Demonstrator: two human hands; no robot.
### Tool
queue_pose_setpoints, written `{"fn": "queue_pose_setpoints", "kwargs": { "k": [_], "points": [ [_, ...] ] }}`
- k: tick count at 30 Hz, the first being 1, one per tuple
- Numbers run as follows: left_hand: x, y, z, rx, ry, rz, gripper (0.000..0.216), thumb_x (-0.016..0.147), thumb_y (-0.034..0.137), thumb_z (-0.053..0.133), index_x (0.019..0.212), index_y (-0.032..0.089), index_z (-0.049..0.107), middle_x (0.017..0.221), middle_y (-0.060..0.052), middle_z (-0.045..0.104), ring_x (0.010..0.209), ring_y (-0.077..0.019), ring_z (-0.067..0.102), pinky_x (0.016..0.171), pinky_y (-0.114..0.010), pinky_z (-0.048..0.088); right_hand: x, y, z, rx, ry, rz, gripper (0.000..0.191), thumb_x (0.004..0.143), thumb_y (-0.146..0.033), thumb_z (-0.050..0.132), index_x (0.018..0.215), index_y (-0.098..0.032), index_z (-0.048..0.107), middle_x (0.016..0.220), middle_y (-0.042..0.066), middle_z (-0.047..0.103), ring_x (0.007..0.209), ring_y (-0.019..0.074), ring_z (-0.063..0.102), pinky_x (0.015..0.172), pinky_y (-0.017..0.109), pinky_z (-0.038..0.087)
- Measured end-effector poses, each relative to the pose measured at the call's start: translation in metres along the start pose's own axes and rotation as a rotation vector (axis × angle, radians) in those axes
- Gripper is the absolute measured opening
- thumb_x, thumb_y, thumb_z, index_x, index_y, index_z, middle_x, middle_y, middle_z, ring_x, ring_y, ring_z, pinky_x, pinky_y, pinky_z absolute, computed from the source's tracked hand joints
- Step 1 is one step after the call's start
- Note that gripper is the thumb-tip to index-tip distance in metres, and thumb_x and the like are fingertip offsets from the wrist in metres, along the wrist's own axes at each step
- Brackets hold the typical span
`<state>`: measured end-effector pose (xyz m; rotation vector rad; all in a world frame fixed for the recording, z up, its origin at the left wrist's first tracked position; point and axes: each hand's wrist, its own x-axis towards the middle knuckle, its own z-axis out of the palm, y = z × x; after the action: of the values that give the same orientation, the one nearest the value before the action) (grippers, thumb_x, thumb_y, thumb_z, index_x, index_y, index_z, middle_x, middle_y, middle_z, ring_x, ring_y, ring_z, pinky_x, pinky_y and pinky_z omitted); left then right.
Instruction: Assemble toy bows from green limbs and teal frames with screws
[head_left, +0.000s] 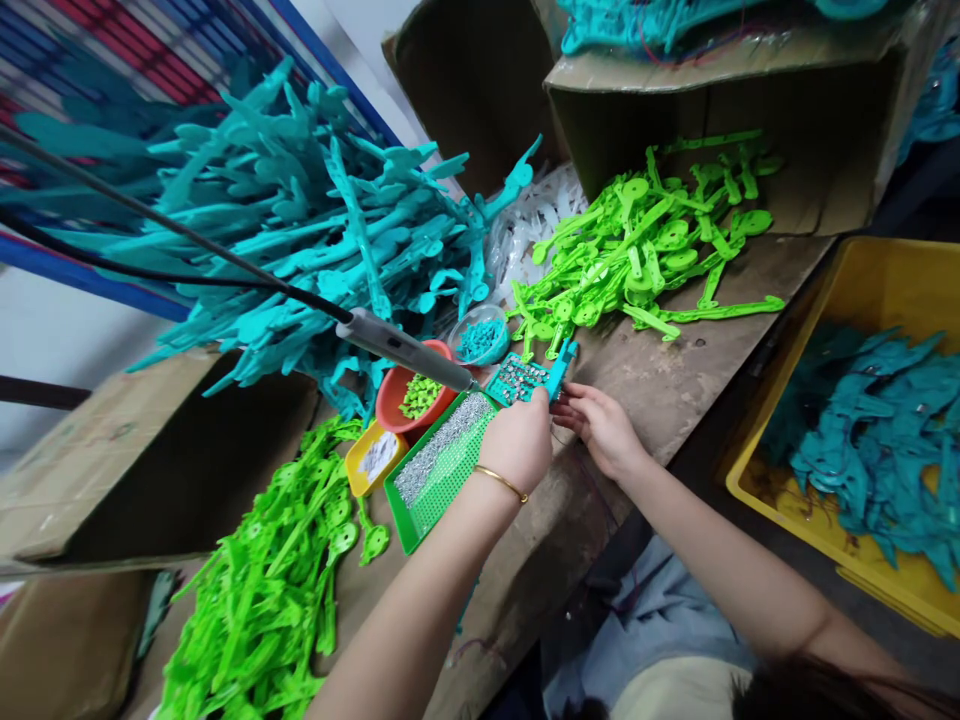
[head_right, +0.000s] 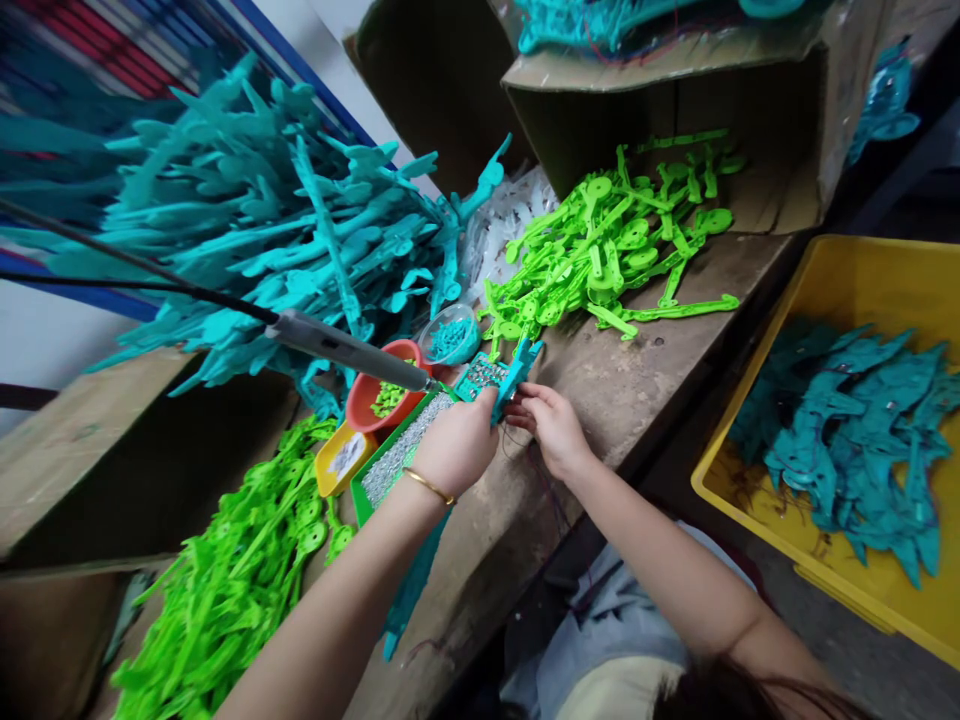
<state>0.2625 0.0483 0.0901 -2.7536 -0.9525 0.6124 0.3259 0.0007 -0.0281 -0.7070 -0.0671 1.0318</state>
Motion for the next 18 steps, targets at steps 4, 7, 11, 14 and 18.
{"fn": "queue_pose_setpoints", "kwargs": {
  "k": [4,7,11,14,18],
  "points": [
    [-0.005,0.009,0.005,0.029,0.018,-0.012,0.031,0.090,0.007,0.031,0.117,0.012,0.047,0.085,-0.014,0.070,0.082,-0.0270,0.072,0.062,-0.031,0.052,-0.002,0.002,0.004,0.107,0.017,0.025,0.027,0.064,-0.027,0.077,0.088,-0.020,0.067,0.079,-0.002,0.071,0.070,0.0103,0.066,0.076,0.026,0.054],
    [-0.006,0.008,0.006,0.020,0.031,0.012,0.031,0.088,0.007,0.034,0.116,0.013,0.046,0.084,-0.013,0.070,0.080,-0.0270,0.072,0.061,-0.031,0.053,-0.001,0.006,0.002,0.182,0.048,0.017,0.032,0.060,-0.026,0.081,0.087,-0.021,0.067,0.080,-0.004,0.072,0.071,0.0096,0.066,0.074,0.024,0.054],
    [-0.007,0.001,0.005,0.020,0.028,0.028,0.030,0.086,0.007,0.036,0.113,0.013,0.047,0.082,-0.013,0.070,0.077,-0.0279,0.071,0.060,-0.032,0.053,-0.001,0.006,0.000,0.215,0.033,0.056,0.032,0.059,-0.021,0.081,0.088,-0.020,0.068,0.079,-0.003,0.072,0.071,0.0101,0.066,0.074,0.024,0.055],
    [-0.008,-0.002,0.004,0.038,0.034,0.030,0.029,0.085,0.008,0.038,0.112,0.013,0.049,0.081,-0.013,0.070,0.077,-0.0285,0.071,0.061,-0.033,0.053,-0.002,0.003,0.001,0.214,0.006,0.095,0.033,0.058,-0.018,0.079,0.089,-0.018,0.068,0.078,-0.001,0.073,0.071,0.0113,0.067,0.074,0.025,0.056],
    [-0.010,-0.006,0.004,0.016,0.028,0.029,0.033,0.086,0.010,0.040,0.117,0.014,0.050,0.084,-0.013,0.071,0.079,-0.0278,0.071,0.065,-0.034,0.053,-0.004,-0.002,0.002,0.106,0.003,0.108,0.027,0.064,-0.031,0.077,0.084,-0.019,0.065,0.079,0.003,0.072,0.072,0.0147,0.067,0.070,0.029,0.056]
  ]
}}
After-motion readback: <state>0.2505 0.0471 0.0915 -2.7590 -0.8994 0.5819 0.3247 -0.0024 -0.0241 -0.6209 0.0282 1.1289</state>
